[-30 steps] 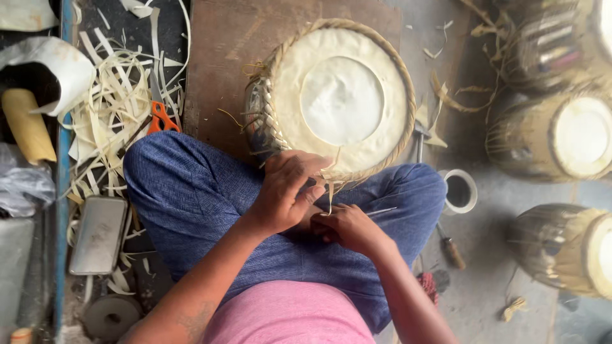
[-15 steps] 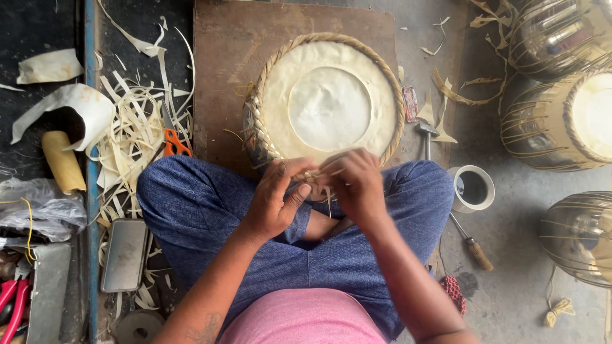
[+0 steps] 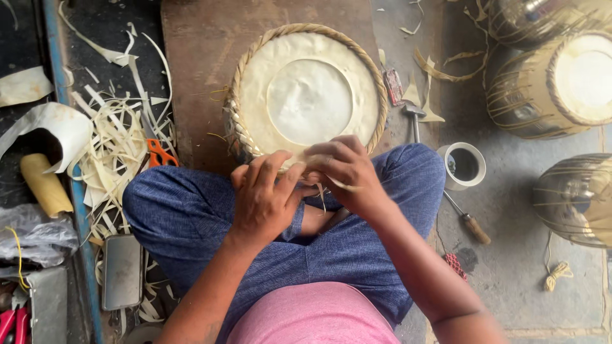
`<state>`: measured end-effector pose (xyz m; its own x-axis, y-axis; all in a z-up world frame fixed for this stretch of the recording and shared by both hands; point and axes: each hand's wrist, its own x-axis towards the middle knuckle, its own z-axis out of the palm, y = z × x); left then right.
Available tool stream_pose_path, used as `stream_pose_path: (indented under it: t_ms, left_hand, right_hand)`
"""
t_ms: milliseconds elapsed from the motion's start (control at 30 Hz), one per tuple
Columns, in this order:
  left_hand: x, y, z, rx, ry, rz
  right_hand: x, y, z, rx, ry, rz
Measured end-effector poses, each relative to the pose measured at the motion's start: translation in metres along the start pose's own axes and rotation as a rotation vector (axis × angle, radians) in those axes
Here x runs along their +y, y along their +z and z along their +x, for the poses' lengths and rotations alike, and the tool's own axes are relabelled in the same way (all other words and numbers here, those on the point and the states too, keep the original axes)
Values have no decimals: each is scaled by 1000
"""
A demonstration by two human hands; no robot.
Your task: The person repairs a drum by using a tool to weave and tighten strips around the drum head while sitting on the floor.
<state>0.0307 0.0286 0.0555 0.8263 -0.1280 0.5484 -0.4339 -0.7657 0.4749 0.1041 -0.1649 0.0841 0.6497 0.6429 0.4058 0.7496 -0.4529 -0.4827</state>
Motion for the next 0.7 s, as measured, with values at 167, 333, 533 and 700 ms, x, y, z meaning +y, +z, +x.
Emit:
stream_pose_path:
  t_ms: [167,333,533,700]
  left_hand:
    - [-23,13,8,-7,134,-26]
    - [-21,40,-10,-28,23,-66]
    - [-26,22,6,-84,37,-167]
    - [-22,9,16,-74,20,-233]
  right_hand:
    - [2,21,-14,136,35,-80]
    - [3,44,-20,165,279,-270]
    - [25,10,-32,328,546,367]
    - [8,-1,-71,266,583,144]
